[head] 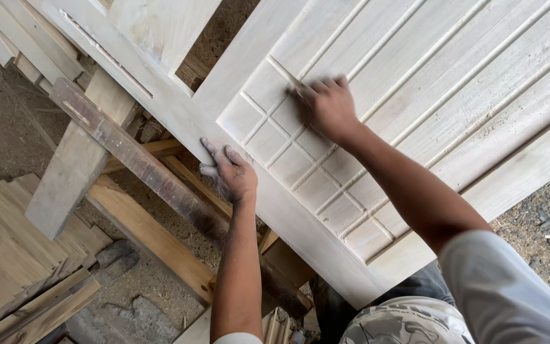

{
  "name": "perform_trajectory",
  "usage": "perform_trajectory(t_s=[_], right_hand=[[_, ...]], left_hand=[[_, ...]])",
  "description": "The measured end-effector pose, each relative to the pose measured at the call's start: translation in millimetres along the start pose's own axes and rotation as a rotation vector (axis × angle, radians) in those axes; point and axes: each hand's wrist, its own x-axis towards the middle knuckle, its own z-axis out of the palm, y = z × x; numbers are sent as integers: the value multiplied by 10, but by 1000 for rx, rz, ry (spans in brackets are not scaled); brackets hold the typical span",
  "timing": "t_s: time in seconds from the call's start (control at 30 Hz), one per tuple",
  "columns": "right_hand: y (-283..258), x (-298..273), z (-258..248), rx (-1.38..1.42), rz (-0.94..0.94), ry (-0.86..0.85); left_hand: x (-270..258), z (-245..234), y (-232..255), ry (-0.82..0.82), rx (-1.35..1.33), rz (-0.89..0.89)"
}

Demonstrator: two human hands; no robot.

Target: The person sands the grooves of a wooden panel by hand using a piece of sandpaper.

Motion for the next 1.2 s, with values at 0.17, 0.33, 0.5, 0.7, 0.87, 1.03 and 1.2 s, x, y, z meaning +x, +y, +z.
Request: perform_trajectory(t_s=[0.17, 0.33, 0.5, 0.7, 0.87, 1.03, 1.2], right_hand=[[98, -1796, -668, -1, 55, 41], [47, -502, -96, 60, -20, 91], [-120, 555, 103, 54, 65, -15], [100, -1963, -759, -18, 24, 73], [-9, -799, -346, 71, -54, 225], [44, -742, -324, 64, 14, 17], [103, -2205, -878, 12, 131, -14]], left_hand=[[13, -40, 42, -33, -7, -31], [35, -7, 50, -5, -19, -21], [35, 42, 3, 9, -4, -22], [-43, 23, 17, 31, -51, 2], [-11, -40, 138, 20, -45, 12], [-30, 39, 55, 59, 41, 29], [-4, 72, 4, 35, 6, 9]])
